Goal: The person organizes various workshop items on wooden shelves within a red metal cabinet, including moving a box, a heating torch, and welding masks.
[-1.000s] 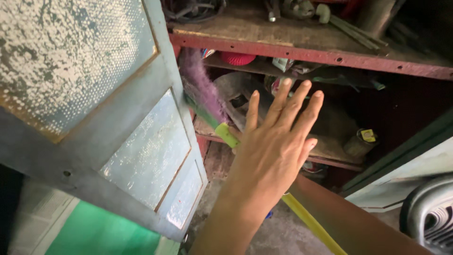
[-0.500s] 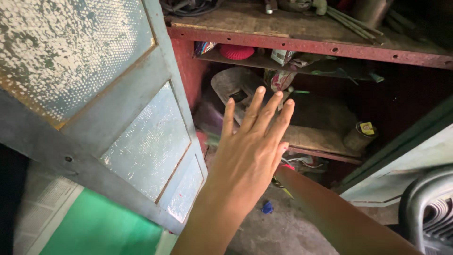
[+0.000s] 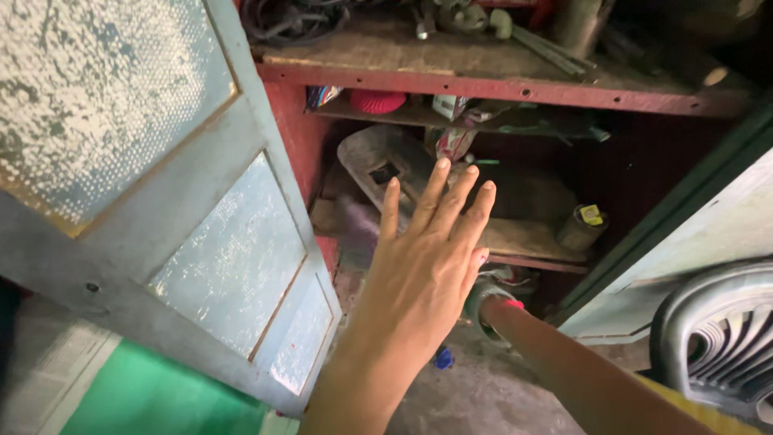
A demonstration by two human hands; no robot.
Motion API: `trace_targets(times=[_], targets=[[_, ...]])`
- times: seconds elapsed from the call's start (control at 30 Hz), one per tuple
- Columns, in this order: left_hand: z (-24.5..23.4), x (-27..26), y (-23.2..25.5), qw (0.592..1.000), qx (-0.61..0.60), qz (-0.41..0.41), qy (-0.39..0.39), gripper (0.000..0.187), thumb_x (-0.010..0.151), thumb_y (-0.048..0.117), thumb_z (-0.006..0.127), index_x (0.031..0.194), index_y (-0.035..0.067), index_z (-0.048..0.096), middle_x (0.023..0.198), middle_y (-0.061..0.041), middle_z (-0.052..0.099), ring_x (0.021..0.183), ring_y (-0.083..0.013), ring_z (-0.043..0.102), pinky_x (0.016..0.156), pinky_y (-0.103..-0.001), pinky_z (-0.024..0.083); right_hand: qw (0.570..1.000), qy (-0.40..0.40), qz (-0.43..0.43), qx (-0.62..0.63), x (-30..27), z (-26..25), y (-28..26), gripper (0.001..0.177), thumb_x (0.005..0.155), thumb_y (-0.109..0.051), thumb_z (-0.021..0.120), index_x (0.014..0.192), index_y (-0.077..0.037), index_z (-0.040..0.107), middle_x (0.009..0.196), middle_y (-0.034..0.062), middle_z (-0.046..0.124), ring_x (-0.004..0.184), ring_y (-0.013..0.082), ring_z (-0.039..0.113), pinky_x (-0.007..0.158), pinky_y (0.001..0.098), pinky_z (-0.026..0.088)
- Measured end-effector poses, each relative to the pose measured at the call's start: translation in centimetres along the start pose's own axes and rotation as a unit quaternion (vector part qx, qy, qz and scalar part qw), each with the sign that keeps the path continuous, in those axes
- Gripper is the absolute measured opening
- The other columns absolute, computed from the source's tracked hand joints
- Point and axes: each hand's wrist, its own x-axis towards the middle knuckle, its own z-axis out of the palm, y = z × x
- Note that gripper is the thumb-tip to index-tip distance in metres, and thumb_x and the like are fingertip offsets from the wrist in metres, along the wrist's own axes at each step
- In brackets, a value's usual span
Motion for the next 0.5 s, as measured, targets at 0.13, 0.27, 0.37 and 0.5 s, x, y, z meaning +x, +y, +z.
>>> trace_targets(times=[0.13, 0.27, 0.37, 0.5], targets=[[0.7, 1.1, 0.2, 1.000, -0.015, 0.017, 0.012, 0.054, 0.100, 0.024, 0.057, 0.149, 0.003, 0.046, 0.156, -0.015, 0.046, 0.150, -0.0339, 0.034, 0.119, -0.065, 0.024, 0.998, 0.045, -0.029, 0.018, -0.3, 1.7, 1.6, 0.053, 0.089, -0.028, 0.065, 0.136, -0.008, 0.056, 0.132, 0.0211, 0.056, 0.119, 0.0379, 0.053, 0.099, 0.0469, 0.043], [2.8, 2.5, 0.8, 0.998, -0.053, 0.032, 0.031, 0.054, 0.101, 0.024, 0.056, 0.151, 0.005, 0.046, 0.158, -0.013, 0.046, 0.152, -0.0331, 0.034, 0.122, -0.064, 0.024, 0.977, 0.154, -0.117, 0.089, -4.4, 2.4, 4.8, 0.052, 0.088, -0.027, 0.065, 0.136, -0.007, 0.056, 0.137, 0.0222, 0.056, 0.124, 0.0394, 0.054, 0.102, 0.0478, 0.044], [4.0, 3.4, 1.5, 0.996, -0.071, 0.044, 0.027, 0.055, 0.100, 0.025, 0.057, 0.151, 0.006, 0.046, 0.158, -0.012, 0.046, 0.152, -0.0322, 0.033, 0.122, -0.064, 0.022, 0.969, 0.194, -0.103, 0.115, -7.5, 0.6, 5.8, 0.053, 0.088, -0.027, 0.069, 0.133, -0.005, 0.056, 0.137, 0.0244, 0.055, 0.123, 0.0416, 0.054, 0.102, 0.0497, 0.043], [5.0, 3.9, 2.2, 0.995, -0.090, 0.053, 0.011, 0.057, 0.099, 0.025, 0.058, 0.151, 0.006, 0.045, 0.158, -0.012, 0.045, 0.152, -0.0322, 0.033, 0.122, -0.064, 0.021, 0.962, 0.212, -0.023, 0.168, -10.2, -1.4, 7.5, 0.043, 0.088, -0.025, 0.063, 0.128, -0.011, 0.061, 0.132, 0.0156, 0.065, 0.120, 0.0368, 0.061, 0.102, 0.0451, 0.049]])
